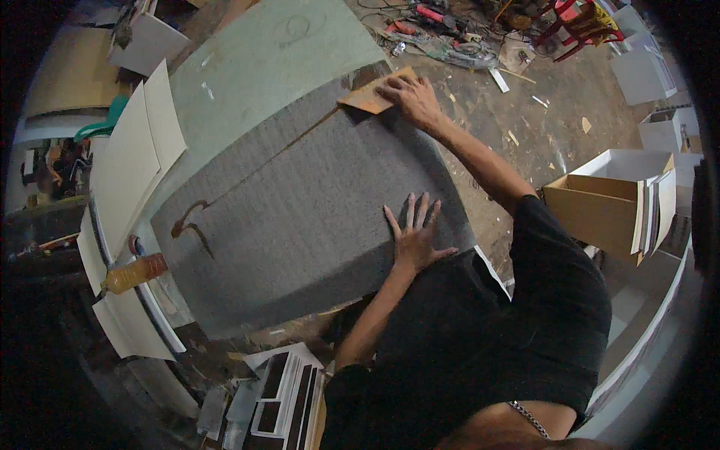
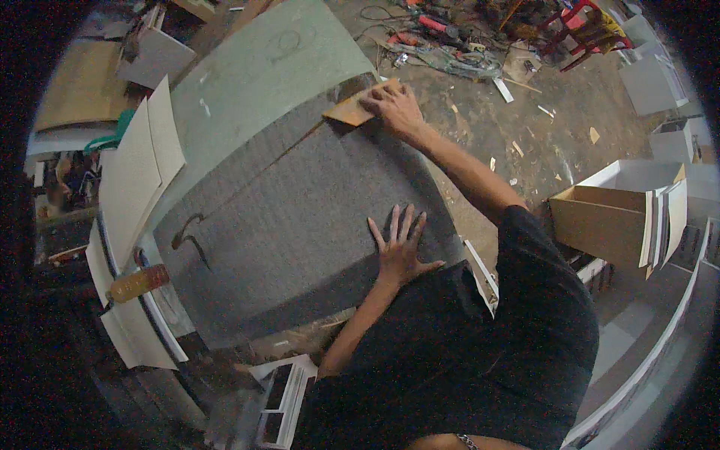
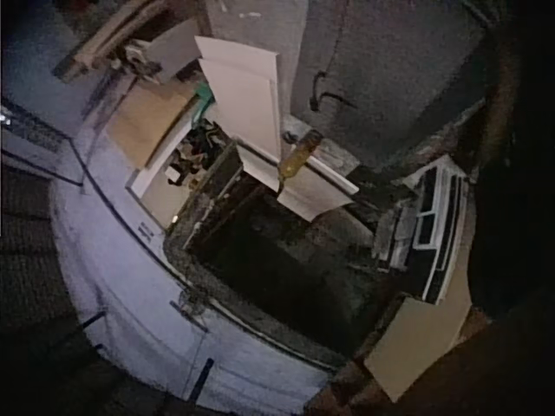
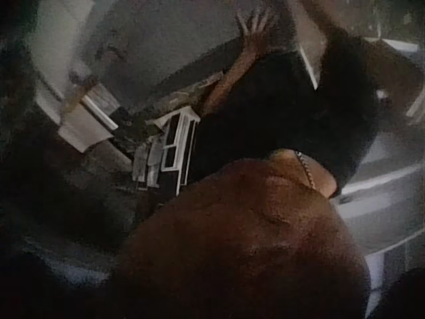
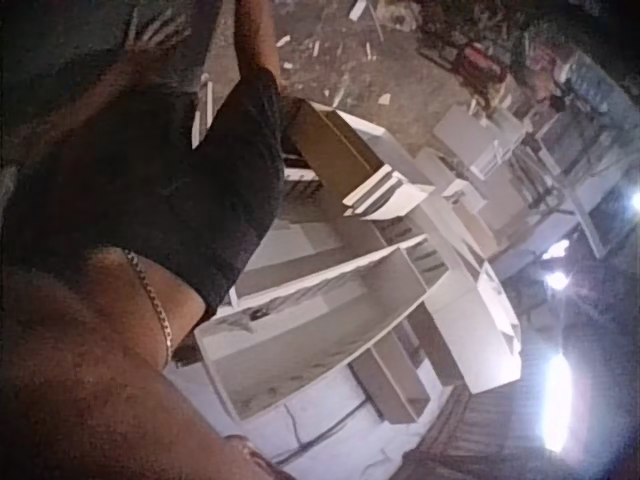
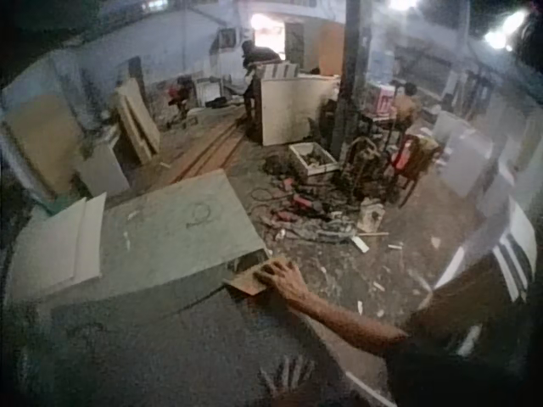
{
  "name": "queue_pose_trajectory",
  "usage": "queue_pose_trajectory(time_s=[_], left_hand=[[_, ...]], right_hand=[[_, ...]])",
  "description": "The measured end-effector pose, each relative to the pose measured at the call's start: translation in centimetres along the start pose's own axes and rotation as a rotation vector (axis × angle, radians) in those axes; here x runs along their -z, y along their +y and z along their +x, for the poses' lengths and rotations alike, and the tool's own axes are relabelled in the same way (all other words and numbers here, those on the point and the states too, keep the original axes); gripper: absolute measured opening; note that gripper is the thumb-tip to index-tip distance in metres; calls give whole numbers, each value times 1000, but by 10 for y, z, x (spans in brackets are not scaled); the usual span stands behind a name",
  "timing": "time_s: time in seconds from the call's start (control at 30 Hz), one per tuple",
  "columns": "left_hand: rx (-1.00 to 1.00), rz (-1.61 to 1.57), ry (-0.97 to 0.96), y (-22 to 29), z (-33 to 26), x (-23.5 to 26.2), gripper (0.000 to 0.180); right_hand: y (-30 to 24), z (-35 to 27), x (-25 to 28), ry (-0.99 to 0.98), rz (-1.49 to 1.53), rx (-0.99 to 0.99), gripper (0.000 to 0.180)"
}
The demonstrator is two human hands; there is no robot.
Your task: The person spreads glue onto a series of rectangular panels using a piece of scrap wood as a spreader. The person pours liquid glue from a plastic bottle and then uses the wood scrap to evenly coat the surface of each panel.
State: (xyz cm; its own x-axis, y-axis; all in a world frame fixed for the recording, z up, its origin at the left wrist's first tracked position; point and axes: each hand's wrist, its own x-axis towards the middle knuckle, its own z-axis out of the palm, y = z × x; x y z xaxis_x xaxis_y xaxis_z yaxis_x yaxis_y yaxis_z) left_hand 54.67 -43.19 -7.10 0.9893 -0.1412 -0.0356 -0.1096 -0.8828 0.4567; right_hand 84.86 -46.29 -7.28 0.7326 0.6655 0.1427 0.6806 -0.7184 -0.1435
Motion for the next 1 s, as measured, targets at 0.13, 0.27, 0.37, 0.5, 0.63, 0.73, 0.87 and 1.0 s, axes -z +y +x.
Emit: queue_pose_trajectory(time_s=[0.13, 0.27, 0.37, 0.5, 0.63, 0.73, 0.87, 1.0], left_hand=[[16, -36, -51, 0, 0, 5, 119], [9, -16, -34, -4, -4, 0, 121], [3, 4, -15, -8, -5, -5, 121], [-8, -33, 19, -7, -3, -4, 113], [-69, -85, 37, -10, -9, -10, 101], [-65, -115, 57, -7, -18, -14, 95], [-20, -66, 68, -4, -46, 3, 100], [19, 2, 22, -24, -78, 15, 109]], right_hand=[[1, 22, 2, 21, -11, 14, 43], [2, 9, -2, -10, 23, 18, 39], [4, -11, 1, 11, 47, 55, 37], [5, -35, 10, -15, 40, 53, 33], [-3, -62, 19, -50, -26, 56, 36], [-7, -83, 20, -68, -23, 69, 46], [-11, -120, 21, -87, -5, 46, 50], [-22, -157, 26, -83, -12, 28, 51]])
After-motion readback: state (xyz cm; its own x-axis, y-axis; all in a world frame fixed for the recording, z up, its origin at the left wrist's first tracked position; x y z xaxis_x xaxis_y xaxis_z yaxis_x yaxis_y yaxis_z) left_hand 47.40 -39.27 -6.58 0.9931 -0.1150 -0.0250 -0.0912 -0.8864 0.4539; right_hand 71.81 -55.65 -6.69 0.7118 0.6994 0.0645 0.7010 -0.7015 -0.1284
